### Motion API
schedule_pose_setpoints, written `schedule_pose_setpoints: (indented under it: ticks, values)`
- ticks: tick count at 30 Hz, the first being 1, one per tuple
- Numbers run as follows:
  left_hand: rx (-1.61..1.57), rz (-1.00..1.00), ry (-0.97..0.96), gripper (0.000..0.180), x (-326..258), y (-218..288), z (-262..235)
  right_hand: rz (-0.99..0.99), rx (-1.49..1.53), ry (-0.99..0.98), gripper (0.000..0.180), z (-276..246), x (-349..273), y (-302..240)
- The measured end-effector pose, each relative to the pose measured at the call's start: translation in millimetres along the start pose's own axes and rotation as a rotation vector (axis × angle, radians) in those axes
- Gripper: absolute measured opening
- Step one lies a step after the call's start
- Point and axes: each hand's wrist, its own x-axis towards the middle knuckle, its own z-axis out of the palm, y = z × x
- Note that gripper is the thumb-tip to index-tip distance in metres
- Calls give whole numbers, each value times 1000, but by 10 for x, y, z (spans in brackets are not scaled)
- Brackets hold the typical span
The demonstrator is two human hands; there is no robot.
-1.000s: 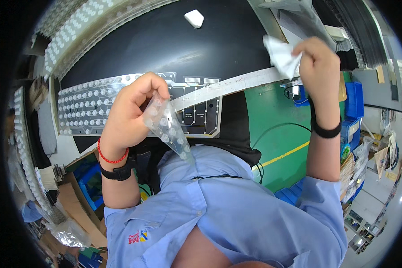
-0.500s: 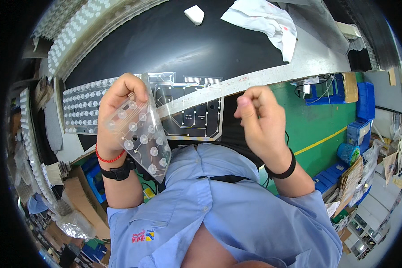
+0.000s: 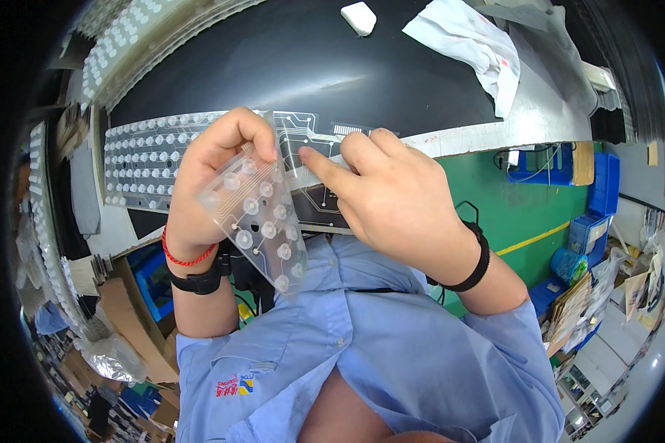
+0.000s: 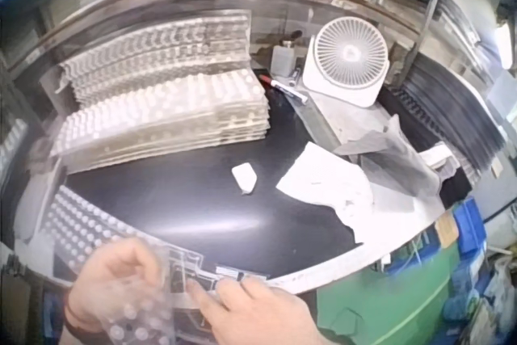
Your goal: Cleaning and inspecting individual layers of keyboard membrane sheets using a wiping cloth.
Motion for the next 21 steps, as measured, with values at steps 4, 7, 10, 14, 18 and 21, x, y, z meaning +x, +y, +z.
schedule_pose_setpoints:
  ticks: [4, 7, 10, 14, 18, 21]
  values:
    - [27, -39, -33, 13, -4, 21, -25, 2, 116, 128, 38, -4, -43, 47]
    - [17, -40, -41, 12, -2, 23, -22, 26, 353, 411, 22, -76, -234, 162]
    - [18, -29, -52, 12, 0, 24, -27, 119, 457, 259, 11, -189, -584, 291]
    - [16, -30, -33, 14, -8, 2, -41, 142, 462, 49, 11, -221, -675, 275]
    - [67, 6, -10, 15, -8, -3, -64, 209, 352, 229, 18, -208, -349, 190]
    - [25, 23, -3, 16, -32, -27, -87, 194, 50, 324, 38, -365, -62, 457]
